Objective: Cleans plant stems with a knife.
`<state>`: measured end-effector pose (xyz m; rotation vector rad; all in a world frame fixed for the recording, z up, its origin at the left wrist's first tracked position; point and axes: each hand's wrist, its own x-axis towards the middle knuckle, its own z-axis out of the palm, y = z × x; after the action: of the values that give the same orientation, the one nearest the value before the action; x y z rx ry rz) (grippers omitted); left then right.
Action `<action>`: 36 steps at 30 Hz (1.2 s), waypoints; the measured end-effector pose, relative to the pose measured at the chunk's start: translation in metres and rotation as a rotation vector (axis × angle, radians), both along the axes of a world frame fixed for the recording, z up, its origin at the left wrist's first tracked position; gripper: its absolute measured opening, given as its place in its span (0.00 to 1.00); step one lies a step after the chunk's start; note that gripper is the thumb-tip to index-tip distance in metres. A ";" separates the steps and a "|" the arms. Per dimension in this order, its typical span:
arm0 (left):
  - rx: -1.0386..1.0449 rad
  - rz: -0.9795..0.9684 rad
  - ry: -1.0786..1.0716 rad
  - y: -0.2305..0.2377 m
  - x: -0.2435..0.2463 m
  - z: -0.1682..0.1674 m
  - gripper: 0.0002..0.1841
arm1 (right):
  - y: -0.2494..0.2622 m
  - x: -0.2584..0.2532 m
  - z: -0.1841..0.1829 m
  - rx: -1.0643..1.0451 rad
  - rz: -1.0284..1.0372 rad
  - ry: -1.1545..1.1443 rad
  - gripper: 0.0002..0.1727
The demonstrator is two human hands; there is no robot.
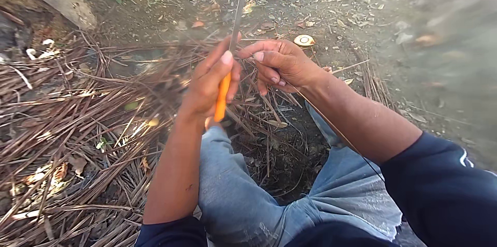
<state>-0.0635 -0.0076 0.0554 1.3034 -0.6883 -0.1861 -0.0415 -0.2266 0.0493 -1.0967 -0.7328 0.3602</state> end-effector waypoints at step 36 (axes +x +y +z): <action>0.050 -0.235 0.194 -0.018 0.007 -0.015 0.29 | -0.021 -0.024 -0.032 -0.099 -0.194 0.125 0.13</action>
<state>-0.0566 -0.0252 0.0402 1.2314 -0.6721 -0.5170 -0.0652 -0.2472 0.0171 -1.2166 -0.4976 0.2987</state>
